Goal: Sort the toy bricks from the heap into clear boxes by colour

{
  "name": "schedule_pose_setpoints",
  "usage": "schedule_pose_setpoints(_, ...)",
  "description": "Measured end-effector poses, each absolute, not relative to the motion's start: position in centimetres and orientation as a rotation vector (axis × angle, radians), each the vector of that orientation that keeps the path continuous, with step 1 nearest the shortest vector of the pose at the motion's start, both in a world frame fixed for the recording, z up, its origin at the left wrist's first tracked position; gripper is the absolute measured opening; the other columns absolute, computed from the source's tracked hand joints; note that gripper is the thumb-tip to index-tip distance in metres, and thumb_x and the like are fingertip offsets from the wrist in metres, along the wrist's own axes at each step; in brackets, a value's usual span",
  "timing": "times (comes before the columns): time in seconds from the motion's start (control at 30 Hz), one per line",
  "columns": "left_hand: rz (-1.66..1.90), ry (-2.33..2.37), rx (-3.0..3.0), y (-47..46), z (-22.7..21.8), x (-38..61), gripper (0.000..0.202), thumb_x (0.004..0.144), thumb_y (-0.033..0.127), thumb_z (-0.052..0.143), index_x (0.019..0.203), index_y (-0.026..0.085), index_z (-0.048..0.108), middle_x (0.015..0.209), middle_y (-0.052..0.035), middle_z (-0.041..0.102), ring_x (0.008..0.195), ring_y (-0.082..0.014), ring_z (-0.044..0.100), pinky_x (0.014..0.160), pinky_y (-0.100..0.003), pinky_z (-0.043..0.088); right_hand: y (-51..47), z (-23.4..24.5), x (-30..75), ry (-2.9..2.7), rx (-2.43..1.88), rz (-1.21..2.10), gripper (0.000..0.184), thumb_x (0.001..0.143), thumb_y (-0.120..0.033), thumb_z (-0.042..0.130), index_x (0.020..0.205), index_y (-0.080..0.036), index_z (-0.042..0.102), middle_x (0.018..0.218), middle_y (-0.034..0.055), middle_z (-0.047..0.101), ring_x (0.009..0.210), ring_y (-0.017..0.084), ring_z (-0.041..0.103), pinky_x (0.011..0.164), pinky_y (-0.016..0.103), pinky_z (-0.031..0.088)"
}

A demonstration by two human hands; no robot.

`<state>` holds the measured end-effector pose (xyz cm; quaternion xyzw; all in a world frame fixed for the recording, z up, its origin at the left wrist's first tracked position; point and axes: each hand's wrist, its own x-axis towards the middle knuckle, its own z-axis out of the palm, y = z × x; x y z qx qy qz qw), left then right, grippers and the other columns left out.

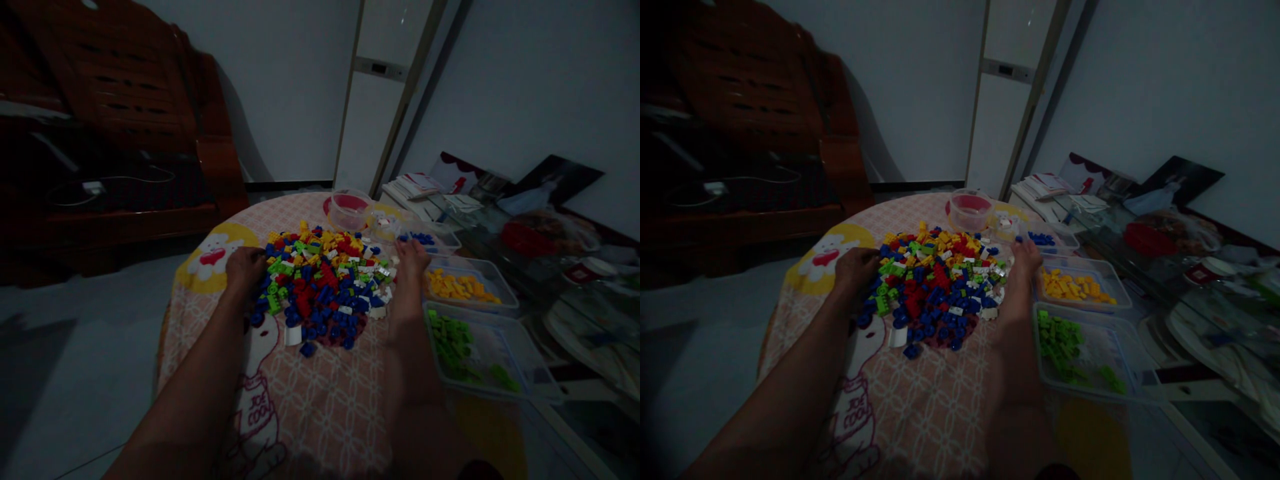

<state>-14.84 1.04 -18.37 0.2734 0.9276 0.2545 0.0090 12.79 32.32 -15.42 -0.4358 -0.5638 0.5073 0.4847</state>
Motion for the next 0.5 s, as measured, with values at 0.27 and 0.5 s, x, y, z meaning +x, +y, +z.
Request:
schedule_pose_setpoints(0.27,0.786,2.902,0.852,1.1,-18.1,-14.6,0.05,0.096,0.033,0.056,0.133,0.015,0.085,0.137,-0.0186,0.08,0.128,-0.0394,0.074,0.106,-0.046,0.059,33.2,-15.5,12.4,-0.76,-0.889,1.239,0.084,0.079,-0.014,0.077,0.16,-0.019,0.054,0.163,0.0195,0.059,0.151,0.027,0.062,0.116,0.055,0.059)
schedule_pose_setpoints(0.5,0.786,2.913,0.853,1.2,-18.6,-14.9,0.048,0.096,0.032,0.057,0.131,0.016,0.085,0.136,-0.0169,0.081,0.127,-0.038,0.075,0.107,-0.045,0.059,32.8,-15.2,13.6,-1.157,-1.262,0.807,0.052,0.084,-0.02,0.064,0.133,-0.008,0.078,0.122,0.0167,0.082,0.125,0.032,0.077,0.108,0.048,0.065)
